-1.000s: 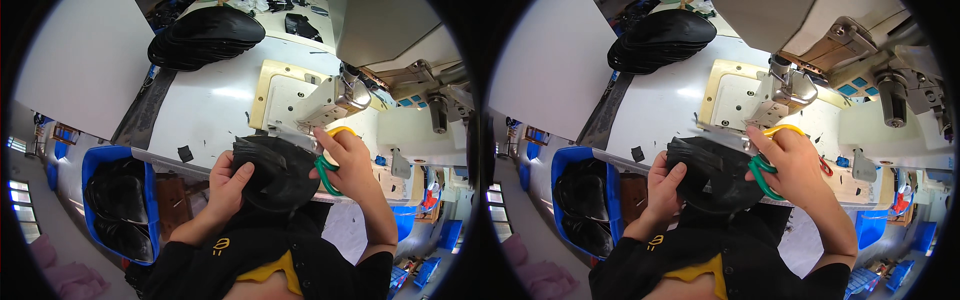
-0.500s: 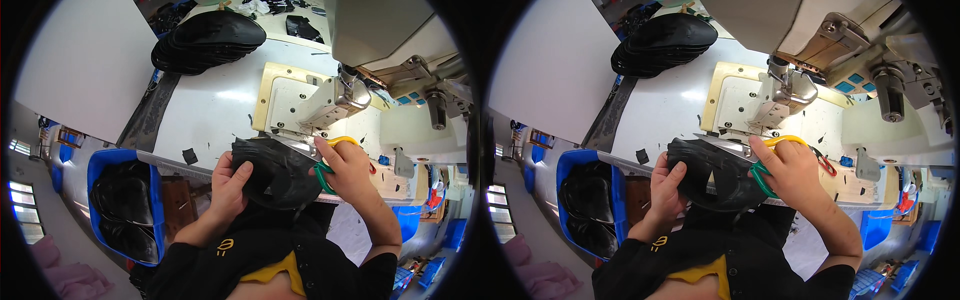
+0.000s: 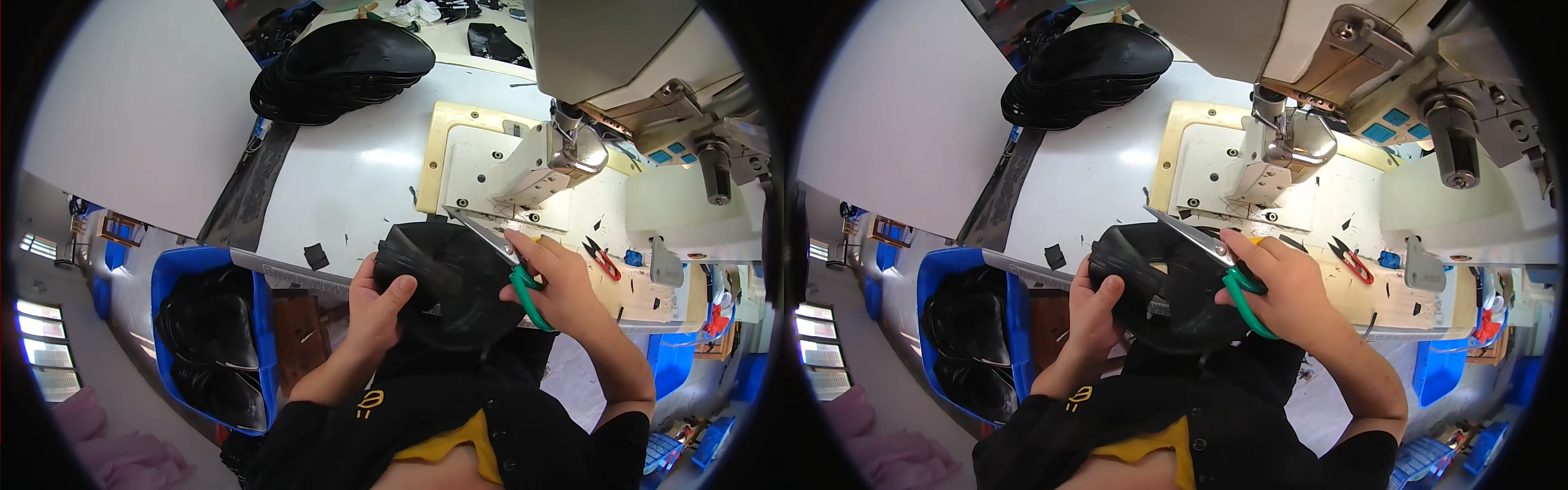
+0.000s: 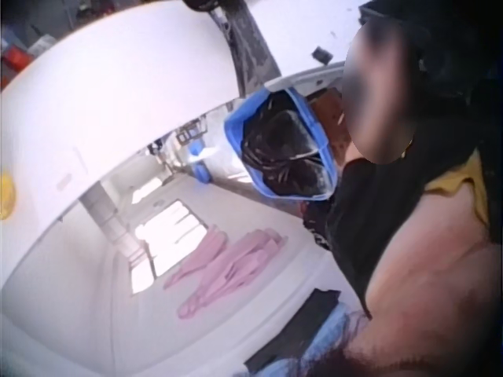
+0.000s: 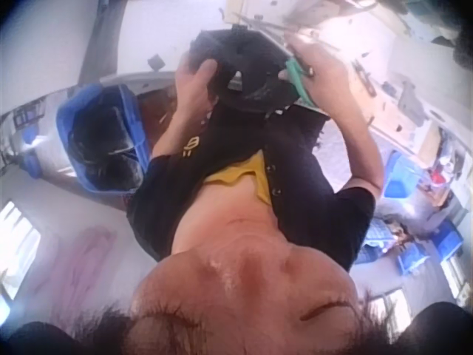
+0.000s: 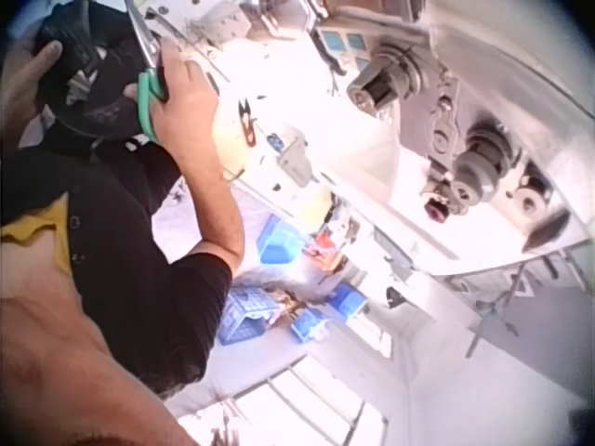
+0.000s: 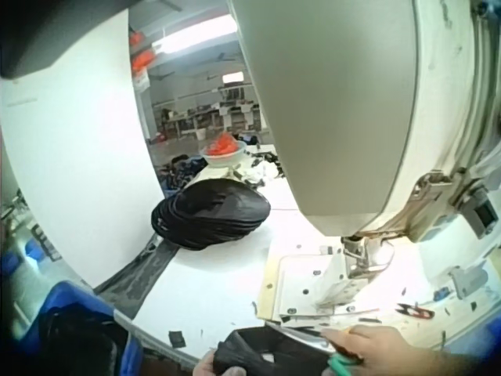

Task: The person uses a sewing machine to stitch a black fabric accessory. They repeatedly feed the item under the needle, sew short segments, and then use scissors to trim excess threads and fabric edges. The process involves handling the item with both hands to align it for stitching and cutting.

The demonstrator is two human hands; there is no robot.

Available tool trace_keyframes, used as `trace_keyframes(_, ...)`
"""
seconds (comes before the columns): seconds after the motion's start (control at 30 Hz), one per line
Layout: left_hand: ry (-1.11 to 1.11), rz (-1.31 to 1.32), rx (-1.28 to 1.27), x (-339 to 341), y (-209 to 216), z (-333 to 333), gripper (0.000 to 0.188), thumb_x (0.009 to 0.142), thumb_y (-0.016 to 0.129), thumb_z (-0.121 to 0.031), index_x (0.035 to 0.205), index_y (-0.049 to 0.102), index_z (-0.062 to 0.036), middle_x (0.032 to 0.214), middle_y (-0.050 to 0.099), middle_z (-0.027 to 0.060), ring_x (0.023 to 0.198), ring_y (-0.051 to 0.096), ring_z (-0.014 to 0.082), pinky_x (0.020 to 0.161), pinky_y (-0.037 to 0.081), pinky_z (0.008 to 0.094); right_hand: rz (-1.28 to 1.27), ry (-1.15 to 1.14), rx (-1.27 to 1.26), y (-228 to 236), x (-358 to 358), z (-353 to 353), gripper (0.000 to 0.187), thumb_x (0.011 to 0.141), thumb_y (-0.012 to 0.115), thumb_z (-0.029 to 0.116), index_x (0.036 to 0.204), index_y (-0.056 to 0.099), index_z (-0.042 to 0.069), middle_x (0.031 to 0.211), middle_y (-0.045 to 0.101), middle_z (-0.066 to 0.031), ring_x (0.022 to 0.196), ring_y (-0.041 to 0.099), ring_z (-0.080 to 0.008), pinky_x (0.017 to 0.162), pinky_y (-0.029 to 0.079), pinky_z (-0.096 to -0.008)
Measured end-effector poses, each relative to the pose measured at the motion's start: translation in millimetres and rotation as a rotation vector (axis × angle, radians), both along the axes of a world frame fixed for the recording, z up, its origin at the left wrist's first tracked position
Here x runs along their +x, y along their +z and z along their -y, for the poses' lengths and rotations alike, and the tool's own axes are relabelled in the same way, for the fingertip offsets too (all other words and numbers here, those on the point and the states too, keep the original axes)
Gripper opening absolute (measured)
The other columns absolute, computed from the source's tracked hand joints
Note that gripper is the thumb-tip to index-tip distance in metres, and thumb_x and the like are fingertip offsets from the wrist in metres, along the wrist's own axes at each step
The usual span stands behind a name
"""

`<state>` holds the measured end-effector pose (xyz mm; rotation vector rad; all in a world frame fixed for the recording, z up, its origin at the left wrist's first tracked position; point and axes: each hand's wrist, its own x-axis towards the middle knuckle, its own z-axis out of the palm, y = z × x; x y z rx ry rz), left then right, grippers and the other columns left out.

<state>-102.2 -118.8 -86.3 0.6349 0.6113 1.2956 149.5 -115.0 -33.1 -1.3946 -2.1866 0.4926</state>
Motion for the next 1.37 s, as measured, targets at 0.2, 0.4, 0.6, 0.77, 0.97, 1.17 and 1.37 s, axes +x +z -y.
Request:
trace_keyframes(0.2, 0.037, 0.131, -0.126, -11, -8, -6, 0.031, 0.091, 0.062, -0.010, 0.119, 0.048, -0.0055, 0.110, 0.062, 0.0104, 0.099, 0.063, 0.0217, 0.086, 0.055, 0.0377, -0.004, 0.185, -0.136, -3, -9, 7, 0.073, 0.063, 0.084, 0.040, 0.125, 0.058, 0.012, 0.092, 0.058, -0.0089, 0.082, 0.056, -0.0266, 0.072, 0.044, -0.0364)
trace_keyframes(0.4, 0.035, 0.160, -0.119, -16, -12, -8, 0.033, 0.093, 0.060, -0.012, 0.122, 0.047, -0.0071, 0.112, 0.061, 0.0105, 0.099, 0.064, 0.0239, 0.083, 0.057, 0.0392, 0.013, 0.179, -0.070, -3, -15, 12, 0.067, 0.066, 0.081, 0.040, 0.123, 0.059, 0.012, 0.086, 0.057, -0.0082, 0.077, 0.056, -0.0260, 0.067, 0.044, -0.0366)
trace_keyframes(0.6, 0.058, 0.099, -0.065, -8, -7, -7, 0.031, 0.089, 0.064, -0.006, 0.115, 0.048, -0.0051, 0.109, 0.062, 0.0106, 0.099, 0.063, 0.0203, 0.088, 0.054, 0.0383, 0.052, 0.200, 0.079, -2, -15, 9, 0.065, 0.067, 0.081, 0.037, 0.123, 0.058, 0.012, 0.080, 0.055, -0.0070, 0.069, 0.055, -0.0257, 0.060, 0.044, -0.0368)
trace_keyframes(0.77, 0.052, 0.042, -0.037, -6, -5, -2, 0.032, 0.087, 0.067, -0.006, 0.114, 0.049, -0.0048, 0.108, 0.063, 0.0095, 0.097, 0.063, 0.0175, 0.088, 0.053, 0.0349, 0.034, 0.195, 0.005, -1, -9, 13, 0.064, 0.068, 0.081, 0.035, 0.123, 0.058, 0.012, 0.078, 0.053, -0.0070, 0.067, 0.055, -0.0248, 0.058, 0.044, -0.0364)
trace_keyframes(0.97, 0.065, -0.113, 0.078, 2, -6, 4, 0.028, 0.087, 0.068, -0.005, 0.110, 0.053, -0.0036, 0.103, 0.064, 0.0049, 0.094, 0.060, 0.0116, 0.085, 0.050, 0.0290, 0.052, 0.238, 0.111, 7, -16, 4, 0.067, 0.065, 0.082, 0.033, 0.124, 0.058, 0.012, 0.077, 0.054, -0.0066, 0.066, 0.055, -0.0247, 0.057, 0.045, -0.0358)
trace_keyframes(1.17, 0.028, -0.273, 0.170, 6, -3, 9, 0.023, 0.086, 0.070, -0.003, 0.105, 0.057, -0.0025, 0.098, 0.065, 0.0032, 0.090, 0.058, 0.0083, 0.082, 0.048, 0.0258, 0.127, 0.232, 0.107, 10, -6, 7, 0.071, 0.062, 0.082, 0.036, 0.125, 0.057, 0.014, 0.078, 0.054, -0.0064, 0.070, 0.056, -0.0256, 0.060, 0.044, -0.0374)
trace_keyframes(1.37, 0.005, -0.480, 0.305, 4, -6, 13, 0.026, 0.084, 0.072, -0.005, 0.106, 0.058, -0.0014, 0.099, 0.065, 0.0033, 0.090, 0.058, 0.0086, 0.081, 0.047, 0.0249, 0.206, 0.261, 0.001, 20, -6, 5, 0.069, 0.068, 0.079, 0.040, 0.128, 0.054, 0.015, 0.083, 0.053, -0.0081, 0.077, 0.058, -0.0271, 0.068, 0.045, -0.0410)
